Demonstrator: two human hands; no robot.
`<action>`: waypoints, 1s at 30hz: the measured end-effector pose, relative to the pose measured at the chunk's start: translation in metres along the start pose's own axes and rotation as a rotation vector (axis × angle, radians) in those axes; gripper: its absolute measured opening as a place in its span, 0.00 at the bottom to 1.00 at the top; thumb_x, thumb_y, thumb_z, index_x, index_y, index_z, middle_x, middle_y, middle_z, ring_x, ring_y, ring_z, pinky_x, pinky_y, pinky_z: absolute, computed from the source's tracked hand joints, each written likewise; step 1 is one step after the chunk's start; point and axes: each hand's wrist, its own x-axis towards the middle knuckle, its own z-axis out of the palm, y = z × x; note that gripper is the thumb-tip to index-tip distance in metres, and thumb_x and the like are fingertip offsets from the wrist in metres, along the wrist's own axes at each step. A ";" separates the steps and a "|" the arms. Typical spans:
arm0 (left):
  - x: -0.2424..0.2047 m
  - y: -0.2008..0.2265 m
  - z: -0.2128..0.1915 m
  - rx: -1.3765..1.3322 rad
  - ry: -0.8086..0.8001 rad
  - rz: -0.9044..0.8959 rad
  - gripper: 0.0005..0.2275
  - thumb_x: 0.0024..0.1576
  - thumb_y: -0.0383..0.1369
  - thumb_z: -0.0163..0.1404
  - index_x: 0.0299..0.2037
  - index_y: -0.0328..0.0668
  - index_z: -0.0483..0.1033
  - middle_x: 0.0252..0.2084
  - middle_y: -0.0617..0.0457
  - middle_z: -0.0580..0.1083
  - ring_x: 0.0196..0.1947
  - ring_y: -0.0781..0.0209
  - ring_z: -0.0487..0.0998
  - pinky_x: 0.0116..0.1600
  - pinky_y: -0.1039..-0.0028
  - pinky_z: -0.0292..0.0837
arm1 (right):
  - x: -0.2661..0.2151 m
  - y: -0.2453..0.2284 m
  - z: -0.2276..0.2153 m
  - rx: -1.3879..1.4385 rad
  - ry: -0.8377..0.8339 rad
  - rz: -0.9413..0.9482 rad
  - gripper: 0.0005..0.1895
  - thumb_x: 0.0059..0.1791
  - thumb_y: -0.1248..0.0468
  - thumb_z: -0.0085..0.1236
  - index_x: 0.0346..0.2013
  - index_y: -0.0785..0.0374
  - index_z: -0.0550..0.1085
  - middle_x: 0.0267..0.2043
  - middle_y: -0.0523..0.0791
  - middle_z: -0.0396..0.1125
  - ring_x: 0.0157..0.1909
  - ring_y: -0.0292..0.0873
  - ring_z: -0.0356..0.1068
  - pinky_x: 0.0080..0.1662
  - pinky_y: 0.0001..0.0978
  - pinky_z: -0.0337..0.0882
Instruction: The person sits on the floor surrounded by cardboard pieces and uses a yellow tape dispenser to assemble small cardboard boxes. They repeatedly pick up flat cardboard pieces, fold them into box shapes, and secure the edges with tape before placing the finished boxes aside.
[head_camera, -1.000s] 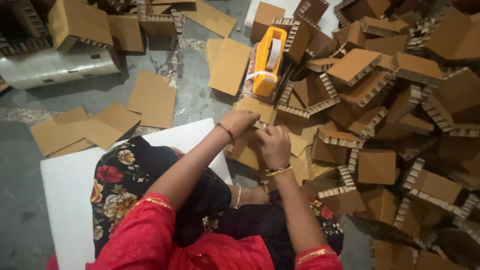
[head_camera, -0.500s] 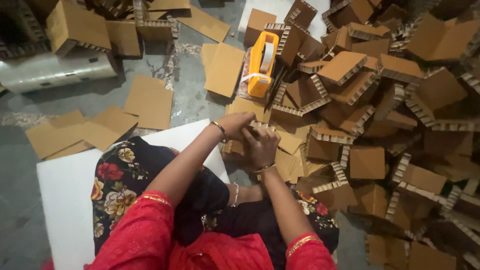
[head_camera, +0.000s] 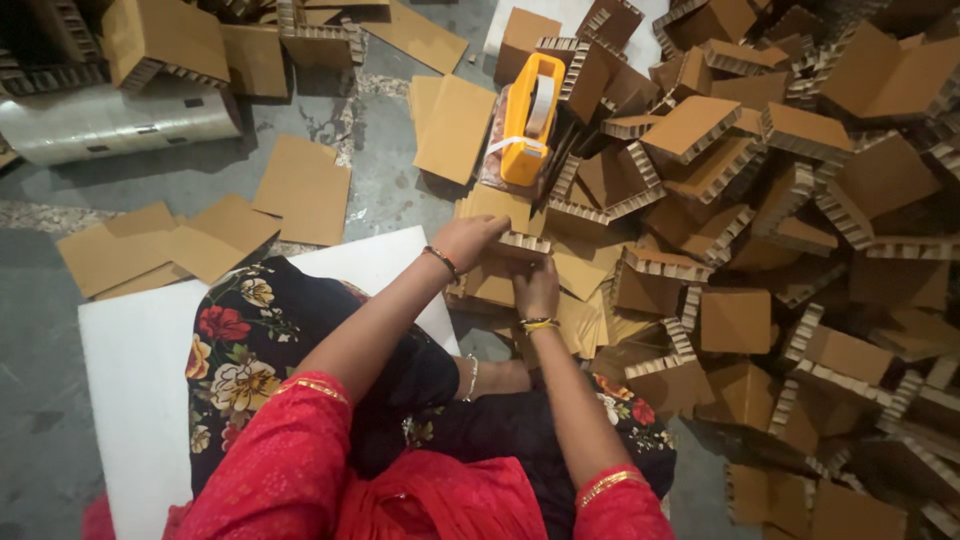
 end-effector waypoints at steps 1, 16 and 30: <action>0.000 0.000 0.000 0.001 0.022 0.026 0.08 0.57 0.27 0.45 0.46 0.45 0.67 0.41 0.43 0.75 0.44 0.38 0.78 0.43 0.53 0.73 | -0.001 0.003 0.005 -0.041 0.021 -0.053 0.20 0.46 0.64 0.58 0.53 0.64 0.74 0.58 0.57 0.66 0.59 0.59 0.66 0.60 0.46 0.67; 0.007 0.000 -0.007 0.104 0.144 -0.083 0.09 0.57 0.27 0.44 0.45 0.51 0.71 0.40 0.47 0.73 0.42 0.43 0.78 0.40 0.55 0.73 | 0.005 -0.063 -0.023 -0.082 0.066 -0.138 0.26 0.53 0.59 0.51 0.61 0.74 0.69 0.66 0.63 0.57 0.63 0.66 0.60 0.64 0.52 0.61; 0.025 -0.013 -0.021 0.043 0.290 -0.136 0.08 0.57 0.29 0.46 0.44 0.55 0.73 0.39 0.49 0.74 0.38 0.44 0.79 0.38 0.56 0.74 | 0.229 -0.050 -0.009 0.332 0.056 0.241 0.18 0.51 0.51 0.61 0.41 0.63 0.81 0.29 0.41 0.71 0.27 0.34 0.68 0.31 0.29 0.68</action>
